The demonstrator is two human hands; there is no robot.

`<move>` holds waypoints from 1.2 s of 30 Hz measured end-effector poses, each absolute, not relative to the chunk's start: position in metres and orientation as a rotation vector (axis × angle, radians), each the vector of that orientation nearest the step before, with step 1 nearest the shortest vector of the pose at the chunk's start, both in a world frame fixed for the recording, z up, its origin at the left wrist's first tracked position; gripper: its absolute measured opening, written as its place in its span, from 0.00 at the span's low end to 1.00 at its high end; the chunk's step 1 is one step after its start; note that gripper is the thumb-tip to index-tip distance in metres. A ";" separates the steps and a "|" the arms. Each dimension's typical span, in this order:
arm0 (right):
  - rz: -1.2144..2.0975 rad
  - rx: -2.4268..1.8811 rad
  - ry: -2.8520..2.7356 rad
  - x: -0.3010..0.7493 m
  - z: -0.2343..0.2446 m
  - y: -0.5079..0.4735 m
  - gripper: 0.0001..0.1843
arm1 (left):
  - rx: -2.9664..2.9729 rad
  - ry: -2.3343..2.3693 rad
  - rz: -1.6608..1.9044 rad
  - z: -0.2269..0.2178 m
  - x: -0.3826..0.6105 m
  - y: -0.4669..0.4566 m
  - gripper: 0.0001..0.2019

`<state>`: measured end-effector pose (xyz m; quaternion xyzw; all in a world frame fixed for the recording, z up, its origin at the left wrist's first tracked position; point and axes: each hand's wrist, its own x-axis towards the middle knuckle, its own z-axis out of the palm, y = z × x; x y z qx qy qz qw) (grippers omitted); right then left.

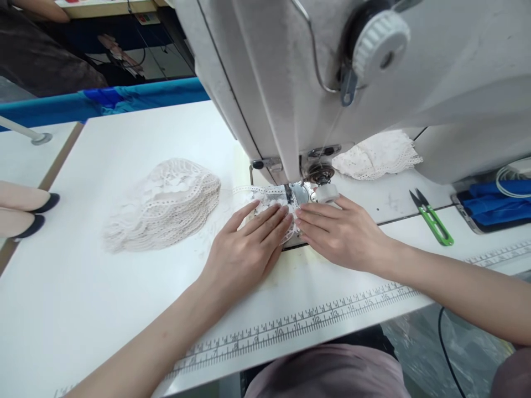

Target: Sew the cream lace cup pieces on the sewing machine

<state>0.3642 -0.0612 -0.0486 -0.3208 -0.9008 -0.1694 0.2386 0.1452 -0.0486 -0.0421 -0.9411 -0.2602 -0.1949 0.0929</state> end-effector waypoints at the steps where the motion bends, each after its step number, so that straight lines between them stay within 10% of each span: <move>1: -0.466 -0.886 -2.456 0.364 -0.049 -0.061 0.13 | -2.791 -0.772 -0.580 -0.042 0.145 -0.048 0.18; 36: -0.485 -0.891 -2.440 0.364 -0.051 -0.056 0.12 | -2.716 -0.790 -0.592 -0.043 0.148 -0.047 0.15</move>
